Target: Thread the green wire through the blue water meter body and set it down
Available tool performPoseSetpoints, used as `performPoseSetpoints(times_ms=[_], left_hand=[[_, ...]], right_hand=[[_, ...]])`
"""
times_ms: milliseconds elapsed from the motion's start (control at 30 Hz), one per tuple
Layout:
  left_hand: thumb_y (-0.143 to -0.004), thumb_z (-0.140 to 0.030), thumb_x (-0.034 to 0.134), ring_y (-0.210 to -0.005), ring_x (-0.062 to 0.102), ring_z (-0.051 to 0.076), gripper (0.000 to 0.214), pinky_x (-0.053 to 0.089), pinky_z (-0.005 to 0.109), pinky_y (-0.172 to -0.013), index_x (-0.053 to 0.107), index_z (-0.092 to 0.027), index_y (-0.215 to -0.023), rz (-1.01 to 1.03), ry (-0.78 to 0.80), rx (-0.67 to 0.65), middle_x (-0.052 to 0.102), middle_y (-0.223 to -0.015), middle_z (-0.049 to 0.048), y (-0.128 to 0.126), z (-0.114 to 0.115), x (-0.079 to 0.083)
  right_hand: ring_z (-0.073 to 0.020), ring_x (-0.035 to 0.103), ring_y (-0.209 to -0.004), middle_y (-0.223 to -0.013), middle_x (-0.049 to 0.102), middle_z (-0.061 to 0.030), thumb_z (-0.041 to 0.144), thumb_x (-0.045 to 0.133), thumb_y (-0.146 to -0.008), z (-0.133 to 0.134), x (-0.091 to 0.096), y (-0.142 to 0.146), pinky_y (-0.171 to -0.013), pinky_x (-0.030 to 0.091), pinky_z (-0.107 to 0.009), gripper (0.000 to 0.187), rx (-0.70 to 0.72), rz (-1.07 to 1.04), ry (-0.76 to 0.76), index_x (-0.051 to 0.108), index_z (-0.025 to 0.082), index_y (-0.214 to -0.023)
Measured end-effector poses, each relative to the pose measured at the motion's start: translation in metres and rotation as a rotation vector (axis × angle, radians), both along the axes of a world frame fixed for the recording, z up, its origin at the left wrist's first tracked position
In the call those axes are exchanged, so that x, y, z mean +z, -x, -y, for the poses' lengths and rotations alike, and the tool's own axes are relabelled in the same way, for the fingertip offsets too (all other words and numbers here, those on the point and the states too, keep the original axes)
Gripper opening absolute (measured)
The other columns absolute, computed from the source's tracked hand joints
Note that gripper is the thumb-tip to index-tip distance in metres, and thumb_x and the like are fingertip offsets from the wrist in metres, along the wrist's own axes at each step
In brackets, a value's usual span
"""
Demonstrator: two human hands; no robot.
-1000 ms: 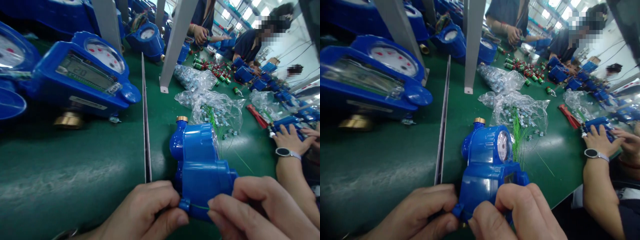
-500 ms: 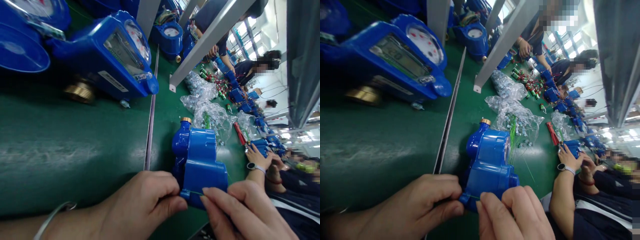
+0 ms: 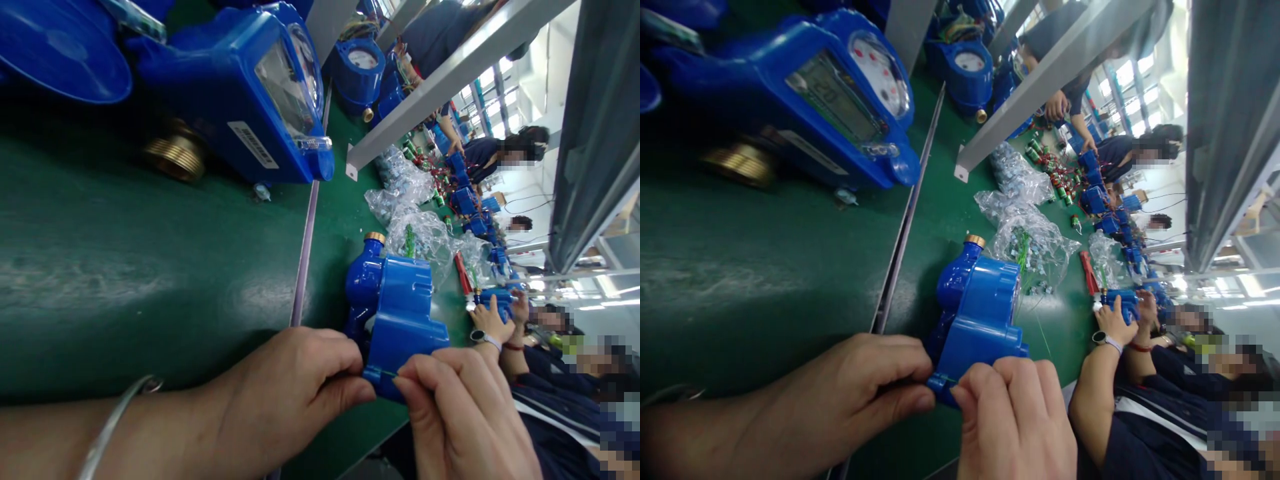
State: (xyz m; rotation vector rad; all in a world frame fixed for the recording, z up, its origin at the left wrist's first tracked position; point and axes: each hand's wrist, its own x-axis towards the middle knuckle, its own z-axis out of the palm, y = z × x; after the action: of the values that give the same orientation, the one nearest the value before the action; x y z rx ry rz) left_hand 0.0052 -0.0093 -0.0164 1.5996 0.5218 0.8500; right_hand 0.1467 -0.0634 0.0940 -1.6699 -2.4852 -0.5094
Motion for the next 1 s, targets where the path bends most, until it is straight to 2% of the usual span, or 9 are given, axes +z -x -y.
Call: performPoseSetpoints(times_ms=[133, 333, 567, 800, 1000], left_hand=[[-0.086, -0.034, 0.051, -0.059, 0.049, 0.007, 0.027, 0.032, 0.018, -0.052, 0.055, -0.017, -0.066, 0.003, -0.021, 0.006, 0.054, -0.066, -0.0042, 0.000, 0.000, 0.000], [-0.085, -0.032, 0.052, -0.061, 0.050, 0.008, 0.025, 0.033, 0.018, -0.054, 0.056, -0.017, -0.066, 0.005, -0.038, 0.018, 0.055, -0.067, -0.0032, 0.002, 0.000, 0.001], [-0.086, -0.031, 0.051, -0.061, 0.050, 0.008, 0.024, 0.033, 0.018, -0.054, 0.055, -0.017, -0.066, -0.014, -0.050, 0.014, 0.055, -0.068, -0.0031, 0.003, 0.000, 0.002], [-0.088, -0.031, 0.048, -0.063, 0.050, 0.008, 0.025, 0.033, 0.018, -0.056, 0.055, -0.017, -0.069, -0.025, -0.070, 0.004, 0.055, -0.069, -0.0029, 0.002, 0.001, -0.001], [-0.088, -0.033, 0.048, -0.062, 0.050, 0.008, 0.026, 0.033, 0.019, -0.055, 0.055, -0.017, -0.069, -0.032, -0.056, -0.007, 0.055, -0.070, -0.0034, 0.001, 0.001, -0.001]], right_hand=[[-0.0166, 0.047, -0.071, -0.075, 0.053, -0.0038, 0.021, 0.048, -0.088, 0.001, -0.002, 0.000, -0.068, 0.037, -0.030, 0.011, 0.008, 0.058, -0.039, 0.058, 0.018, -0.083], [-0.0138, 0.050, -0.072, -0.079, 0.055, -0.0028, 0.018, 0.056, -0.083, -0.004, 0.008, -0.013, -0.065, 0.040, -0.024, 0.009, 0.171, 0.162, 0.077, 0.059, 0.018, -0.092], [-0.0162, 0.049, -0.071, -0.076, 0.053, -0.0038, 0.011, 0.054, -0.081, -0.005, 0.008, -0.009, -0.070, 0.039, -0.031, 0.008, 0.180, 0.176, 0.118, 0.058, 0.017, -0.086], [-0.0158, 0.048, -0.070, -0.076, 0.054, -0.0035, 0.011, 0.051, -0.082, -0.004, 0.002, -0.008, -0.068, 0.037, -0.030, 0.010, 0.176, 0.160, 0.089, 0.057, 0.017, -0.085], [-0.0174, 0.046, -0.073, -0.074, 0.052, -0.0040, 0.014, 0.046, -0.086, 0.000, -0.005, 0.002, -0.073, 0.036, -0.032, 0.013, 0.034, 0.016, 0.035, 0.056, 0.017, -0.078]])
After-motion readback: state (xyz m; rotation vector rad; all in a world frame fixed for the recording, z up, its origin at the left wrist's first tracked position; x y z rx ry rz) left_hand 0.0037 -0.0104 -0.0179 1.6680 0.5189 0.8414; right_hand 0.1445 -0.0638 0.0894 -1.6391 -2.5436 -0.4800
